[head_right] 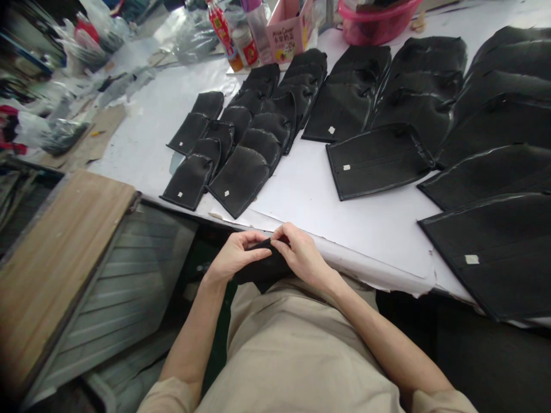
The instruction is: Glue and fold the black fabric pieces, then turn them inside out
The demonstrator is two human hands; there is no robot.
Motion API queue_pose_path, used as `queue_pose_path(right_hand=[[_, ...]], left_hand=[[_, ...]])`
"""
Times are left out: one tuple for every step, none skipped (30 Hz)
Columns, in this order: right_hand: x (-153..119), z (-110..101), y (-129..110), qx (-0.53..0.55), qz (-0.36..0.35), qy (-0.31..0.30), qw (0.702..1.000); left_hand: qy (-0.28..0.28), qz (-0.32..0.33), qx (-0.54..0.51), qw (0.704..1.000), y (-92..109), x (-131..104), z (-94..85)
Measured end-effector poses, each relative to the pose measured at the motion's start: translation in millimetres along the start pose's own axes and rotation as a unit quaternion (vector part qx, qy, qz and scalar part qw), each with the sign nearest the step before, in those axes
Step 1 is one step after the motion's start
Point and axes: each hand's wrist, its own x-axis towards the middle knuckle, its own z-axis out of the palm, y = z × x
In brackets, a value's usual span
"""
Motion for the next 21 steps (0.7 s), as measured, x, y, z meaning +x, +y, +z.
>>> queue_pose_path(right_hand=[[0.2, -0.1, -0.2, 0.002, 0.002, 0.0, 1.0], [0.5, -0.3, -0.4, 0.005, 0.005, -0.001, 1.0], [0.8, -0.4, -0.5, 0.007, 0.007, -0.002, 1.0], [1.1, -0.5, -0.6, 0.009, 0.008, -0.002, 1.0], [1.4, -0.5, -0.6, 0.01, 0.008, -0.003, 1.0], [1.6, -0.6, -0.8, 0.012, 0.008, -0.004, 1.0], [1.7, -0.6, -1.1, 0.012, 0.008, -0.004, 1.0], [1.7, -0.6, -1.7, 0.014, 0.007, -0.005, 1.0], [1.7, -0.7, -2.7, 0.018, 0.006, -0.006, 1.0], [1.7, -0.8, -4.2, 0.024, 0.005, -0.008, 1.0], [1.5, -1.2, -6.0, 0.034, 0.003, -0.009, 0.999], [1.2, -1.7, -8.1, 0.045, 0.001, -0.008, 0.999], [0.8, -2.4, -10.4, 0.055, -0.003, -0.006, 0.998], [0.1, -3.3, -12.6, 0.061, -0.006, -0.004, 0.998], [-0.7, -4.5, -14.6, 0.064, -0.008, -0.002, 0.998], [-1.8, -5.8, -15.9, 0.063, -0.009, -0.003, 0.998], [-3.1, -7.4, -16.4, 0.06, -0.009, -0.006, 0.998], [-4.5, -9.2, -16.0, 0.056, -0.008, -0.009, 0.998], [-5.9, -11.2, -14.5, 0.051, -0.006, -0.011, 0.999], [-7.2, -13.4, -12.2, 0.043, -0.005, -0.008, 0.999], [-8.4, -15.7, -9.1, 0.035, -0.005, -0.001, 0.999]], left_hand=[[0.001, 0.002, 0.001, 1.0, 0.6, -0.1, 0.4], [0.004, 0.004, 0.002, 1.0, 1.2, 0.0, 0.9], [0.008, 0.006, 0.001, 1.0, 1.5, 0.1, 1.5], [0.013, 0.007, 0.0, 1.0, 1.7, 0.2, 2.1], [0.016, 0.009, -0.002, 1.0, 1.7, 0.4, 2.6], [0.019, 0.011, -0.005, 1.0, 1.7, 0.5, 2.9], [0.021, 0.011, -0.007, 1.0, 1.7, 0.5, 3.1], [0.023, 0.011, -0.01, 1.0, 1.9, 0.3, 3.1], [0.024, 0.01, -0.013, 1.0, 2.4, -0.1, 2.9], [0.026, 0.007, -0.018, 0.999, 3.3, -0.9, 2.5], [0.027, 0.002, -0.026, 0.999, 4.7, -1.9, 1.9], [0.027, -0.004, -0.036, 0.999, 6.5, -3.1, 1.1], [0.025, -0.009, -0.046, 0.999, 8.6, -4.5, 0.1], [0.024, -0.01, -0.056, 0.998, 10.8, -5.9, -1.2], [0.024, -0.008, -0.063, 0.998, 13.1, -7.4, -2.7], [0.028, -0.004, -0.067, 0.997, 15.2, -8.7, -4.3], [0.036, 0.003, -0.068, 0.997, 17.0, -9.9, -6.1], [0.048, 0.009, -0.069, 0.996, 18.2, -11.0, -8.0], [0.062, 0.014, -0.07, 0.996, 19.0, -11.9, -9.9], [0.074, 0.017, -0.071, 0.995, 19.0, -12.6, -11.8], [0.084, 0.02, -0.073, 0.994, 18.5, -13.3, -13.7]])
